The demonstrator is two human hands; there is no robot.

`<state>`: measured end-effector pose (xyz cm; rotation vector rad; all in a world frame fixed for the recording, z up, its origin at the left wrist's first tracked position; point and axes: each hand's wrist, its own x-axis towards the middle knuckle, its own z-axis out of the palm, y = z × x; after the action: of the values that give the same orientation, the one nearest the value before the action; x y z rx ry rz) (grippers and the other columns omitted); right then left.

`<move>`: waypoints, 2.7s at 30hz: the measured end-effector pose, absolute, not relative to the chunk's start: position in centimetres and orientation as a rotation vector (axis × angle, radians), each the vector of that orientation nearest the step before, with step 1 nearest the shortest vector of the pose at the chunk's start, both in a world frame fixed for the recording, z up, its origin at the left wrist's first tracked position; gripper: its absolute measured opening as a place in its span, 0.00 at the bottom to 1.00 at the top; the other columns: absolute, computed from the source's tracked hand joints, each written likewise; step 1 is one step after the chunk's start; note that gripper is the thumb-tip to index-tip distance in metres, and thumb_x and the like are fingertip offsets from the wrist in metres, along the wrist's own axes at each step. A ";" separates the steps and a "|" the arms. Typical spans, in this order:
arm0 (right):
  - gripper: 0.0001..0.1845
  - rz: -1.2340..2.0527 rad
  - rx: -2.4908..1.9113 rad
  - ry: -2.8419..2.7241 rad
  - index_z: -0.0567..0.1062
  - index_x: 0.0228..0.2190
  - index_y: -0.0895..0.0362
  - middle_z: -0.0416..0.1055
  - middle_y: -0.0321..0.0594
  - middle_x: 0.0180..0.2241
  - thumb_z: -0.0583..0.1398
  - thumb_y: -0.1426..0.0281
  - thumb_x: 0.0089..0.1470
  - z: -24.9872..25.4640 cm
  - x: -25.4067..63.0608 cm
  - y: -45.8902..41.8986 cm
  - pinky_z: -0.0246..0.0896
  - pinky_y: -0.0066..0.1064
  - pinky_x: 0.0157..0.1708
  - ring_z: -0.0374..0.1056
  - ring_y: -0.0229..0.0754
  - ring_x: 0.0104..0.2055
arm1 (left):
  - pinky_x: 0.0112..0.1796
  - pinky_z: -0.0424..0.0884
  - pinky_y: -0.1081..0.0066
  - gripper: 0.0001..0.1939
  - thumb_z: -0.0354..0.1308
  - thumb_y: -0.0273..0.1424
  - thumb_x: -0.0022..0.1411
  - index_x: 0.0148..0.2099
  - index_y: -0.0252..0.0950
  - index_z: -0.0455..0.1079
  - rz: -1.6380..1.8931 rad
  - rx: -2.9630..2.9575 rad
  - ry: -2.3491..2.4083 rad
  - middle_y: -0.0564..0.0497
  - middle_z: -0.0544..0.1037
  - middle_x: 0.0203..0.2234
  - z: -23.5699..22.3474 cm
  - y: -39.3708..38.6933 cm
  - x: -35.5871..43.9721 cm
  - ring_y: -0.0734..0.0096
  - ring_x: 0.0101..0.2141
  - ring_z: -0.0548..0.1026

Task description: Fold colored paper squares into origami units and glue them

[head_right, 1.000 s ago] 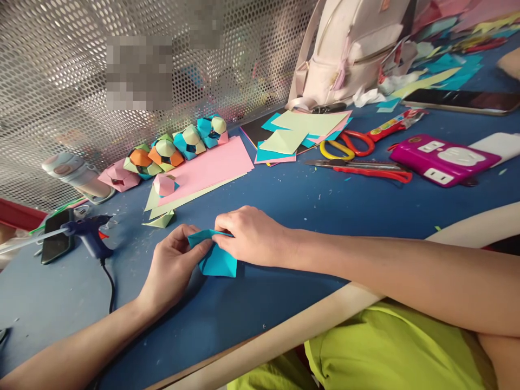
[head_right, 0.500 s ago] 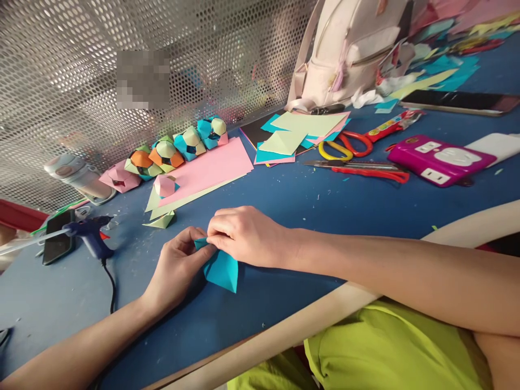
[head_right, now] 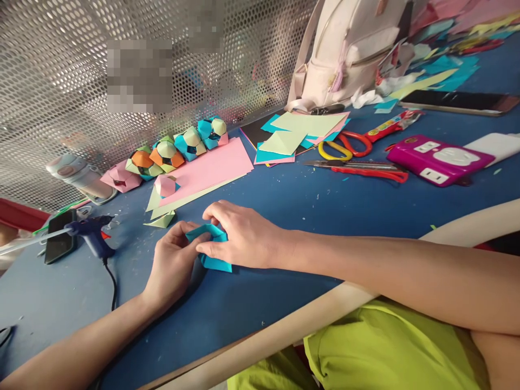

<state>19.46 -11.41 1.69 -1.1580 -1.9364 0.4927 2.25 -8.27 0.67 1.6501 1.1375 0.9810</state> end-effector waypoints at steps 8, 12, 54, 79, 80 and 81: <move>0.11 0.299 -1.064 -1.996 0.70 0.36 0.59 0.71 0.41 0.35 0.55 0.84 0.51 0.5 19.2 -11.0 0.59 0.27 0.35 0.66 0.36 0.34 | 0.28 0.62 0.76 0.03 0.59 0.28 0.52 0.31 0.37 0.69 0.918 1.792 1.226 0.57 0.72 0.24 1.0 -8.3 2.4 0.76 0.26 0.66; 0.09 0.241 -1.046 -1.969 0.72 0.35 0.60 0.73 0.40 0.34 0.57 0.81 0.52 0.6 19.2 -11.0 0.61 0.26 0.33 0.68 0.36 0.32 | 0.28 0.62 0.77 0.00 0.57 0.27 0.51 0.29 0.36 0.69 0.847 1.824 1.218 0.58 0.71 0.23 1.3 -8.5 2.5 0.76 0.26 0.66; 0.21 0.379 -1.070 -1.806 0.64 0.49 0.57 0.71 0.41 0.39 0.56 0.77 0.52 1.0 19.0 -11.2 0.66 0.29 0.34 0.66 0.36 0.32 | 0.22 0.63 0.76 0.13 0.65 0.30 0.49 0.37 0.35 0.66 0.924 1.125 1.008 0.59 0.70 0.20 1.4 -8.8 3.3 0.78 0.19 0.68; 0.05 0.222 -0.819 -1.970 0.67 0.30 0.57 0.68 0.43 0.32 0.54 0.71 0.58 1.0 19.6 -11.1 0.63 0.31 0.36 0.64 0.39 0.35 | 0.24 0.64 0.78 0.11 0.66 0.30 0.49 0.29 0.35 0.66 0.806 1.200 0.996 0.59 0.69 0.18 1.0 -9.1 2.6 0.80 0.20 0.66; 0.06 0.241 -0.843 -1.948 0.67 0.29 0.57 0.68 0.42 0.32 0.54 0.71 0.59 1.0 19.6 -11.2 0.62 0.30 0.36 0.64 0.38 0.34 | 0.24 0.64 0.78 0.11 0.66 0.31 0.49 0.29 0.35 0.66 0.802 1.211 1.012 0.59 0.69 0.18 1.0 -9.1 2.6 0.80 0.20 0.66; 0.06 0.258 -0.866 -1.926 0.67 0.29 0.57 0.68 0.41 0.31 0.54 0.72 0.59 1.0 19.5 -11.2 0.61 0.29 0.35 0.64 0.37 0.33 | 0.24 0.64 0.77 0.11 0.66 0.32 0.50 0.30 0.35 0.66 0.797 1.222 1.023 0.59 0.69 0.18 1.0 -9.1 2.6 0.80 0.20 0.66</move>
<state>19.49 -11.17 1.01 -0.8663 -1.9263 0.2583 2.65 -9.10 1.00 1.2218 1.0229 0.7974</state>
